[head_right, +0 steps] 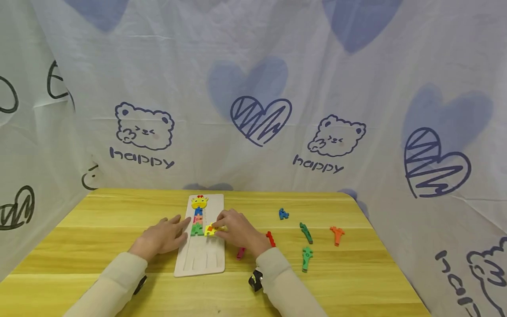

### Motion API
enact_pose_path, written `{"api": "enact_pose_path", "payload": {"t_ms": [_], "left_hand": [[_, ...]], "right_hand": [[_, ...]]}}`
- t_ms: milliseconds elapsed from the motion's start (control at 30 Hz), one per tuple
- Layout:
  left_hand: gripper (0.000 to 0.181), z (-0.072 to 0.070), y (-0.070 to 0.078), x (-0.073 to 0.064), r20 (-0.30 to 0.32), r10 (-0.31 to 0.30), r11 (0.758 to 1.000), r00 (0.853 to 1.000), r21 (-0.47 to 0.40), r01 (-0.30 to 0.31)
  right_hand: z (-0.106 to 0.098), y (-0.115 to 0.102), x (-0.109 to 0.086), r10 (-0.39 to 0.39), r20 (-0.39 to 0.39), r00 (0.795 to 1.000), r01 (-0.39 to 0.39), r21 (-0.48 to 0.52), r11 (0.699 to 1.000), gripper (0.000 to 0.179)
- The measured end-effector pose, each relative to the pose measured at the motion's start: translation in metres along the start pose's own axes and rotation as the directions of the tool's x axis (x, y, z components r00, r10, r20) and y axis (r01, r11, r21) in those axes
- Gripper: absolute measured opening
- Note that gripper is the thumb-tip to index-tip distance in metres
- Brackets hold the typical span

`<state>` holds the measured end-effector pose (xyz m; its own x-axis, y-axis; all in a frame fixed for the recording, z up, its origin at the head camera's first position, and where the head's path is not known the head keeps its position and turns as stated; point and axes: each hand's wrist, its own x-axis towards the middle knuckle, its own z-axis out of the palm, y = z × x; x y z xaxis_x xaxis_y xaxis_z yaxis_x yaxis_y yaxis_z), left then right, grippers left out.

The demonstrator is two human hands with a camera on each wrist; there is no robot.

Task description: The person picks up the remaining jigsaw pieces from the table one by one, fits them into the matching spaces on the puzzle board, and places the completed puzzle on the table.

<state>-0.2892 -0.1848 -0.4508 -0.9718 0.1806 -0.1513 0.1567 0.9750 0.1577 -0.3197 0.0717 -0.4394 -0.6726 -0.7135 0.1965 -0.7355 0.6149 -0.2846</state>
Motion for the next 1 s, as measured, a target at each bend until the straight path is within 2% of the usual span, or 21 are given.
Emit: {"api": "enact_pose_path", "payload": {"t_ms": [400, 733, 1000], "left_hand": [[0.059, 0.001, 0.001, 0.003, 0.004, -0.008, 1.000, 1.000, 0.009, 0.008], [0.058, 0.001, 0.001, 0.001, -0.004, 0.000, 1.000, 1.000, 0.006, 0.000], [0.058, 0.001, 0.001, 0.001, -0.010, 0.010, 1.000, 1.000, 0.011, -0.010]], "right_hand": [[0.002, -0.008, 0.003, -0.052, 0.005, 0.999, 0.052, -0.020, 0.998, 0.027], [0.007, -0.018, 0.011, -0.016, 0.038, 0.999, 0.016, -0.009, 1.000, 0.028], [0.014, -0.022, 0.020, -0.004, 0.071, 0.997, 0.008, -0.061, 0.998, 0.027]]}}
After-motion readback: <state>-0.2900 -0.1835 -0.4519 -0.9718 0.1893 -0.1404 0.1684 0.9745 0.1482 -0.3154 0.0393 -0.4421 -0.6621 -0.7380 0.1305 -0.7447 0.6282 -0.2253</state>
